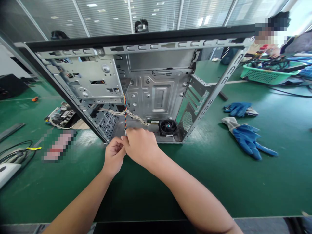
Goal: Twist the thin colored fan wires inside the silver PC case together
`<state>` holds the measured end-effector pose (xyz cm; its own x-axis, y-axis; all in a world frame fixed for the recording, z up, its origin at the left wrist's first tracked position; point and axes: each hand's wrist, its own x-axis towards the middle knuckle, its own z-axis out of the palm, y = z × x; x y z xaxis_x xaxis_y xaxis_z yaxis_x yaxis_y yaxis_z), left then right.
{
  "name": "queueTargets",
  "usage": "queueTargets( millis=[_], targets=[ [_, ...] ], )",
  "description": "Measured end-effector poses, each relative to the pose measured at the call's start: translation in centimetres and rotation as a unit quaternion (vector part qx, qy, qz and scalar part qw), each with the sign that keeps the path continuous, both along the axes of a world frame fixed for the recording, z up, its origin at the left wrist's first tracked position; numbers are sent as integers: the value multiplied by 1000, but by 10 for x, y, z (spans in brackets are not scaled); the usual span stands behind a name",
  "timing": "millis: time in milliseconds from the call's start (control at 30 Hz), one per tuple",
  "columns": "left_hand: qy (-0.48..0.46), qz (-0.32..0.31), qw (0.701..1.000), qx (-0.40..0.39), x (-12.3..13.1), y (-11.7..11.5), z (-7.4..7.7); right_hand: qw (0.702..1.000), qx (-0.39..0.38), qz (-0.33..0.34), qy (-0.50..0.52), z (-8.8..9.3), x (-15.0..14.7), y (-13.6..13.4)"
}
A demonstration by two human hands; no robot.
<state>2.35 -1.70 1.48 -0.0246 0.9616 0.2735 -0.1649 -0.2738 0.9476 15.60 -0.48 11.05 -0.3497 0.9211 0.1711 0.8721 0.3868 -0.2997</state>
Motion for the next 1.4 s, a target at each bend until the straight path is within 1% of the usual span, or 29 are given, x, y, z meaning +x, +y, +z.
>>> queueTargets(
  millis=[300,667,833,933,1033,1200,1267,1400],
  targets=[
    [9,-21,1000,5,-2,-1,1,1000,8,-2,4,1,0,-1],
    [42,18,999,-2,-5,1,-1,1000,26,-2,3,0,1,0],
    [31,-11,999,4,-4,0,-1,1000,18,-1,-2,-1,0,0],
    [43,-22,999,14,-4,-1,1,1000,8,1,-3,1,0,0],
    [74,-6,997,29,-5,-2,0,1000,8,2,-3,1,0,-1],
    [120,52,990,52,-7,-2,-4,1000,9,1,1,0,1,-1],
    [115,63,990,48,-7,-1,-5,1000,12,1,8,0,1,-1],
    [76,61,995,35,-5,0,-3,999,17,-1,28,1,0,-1]
  ],
)
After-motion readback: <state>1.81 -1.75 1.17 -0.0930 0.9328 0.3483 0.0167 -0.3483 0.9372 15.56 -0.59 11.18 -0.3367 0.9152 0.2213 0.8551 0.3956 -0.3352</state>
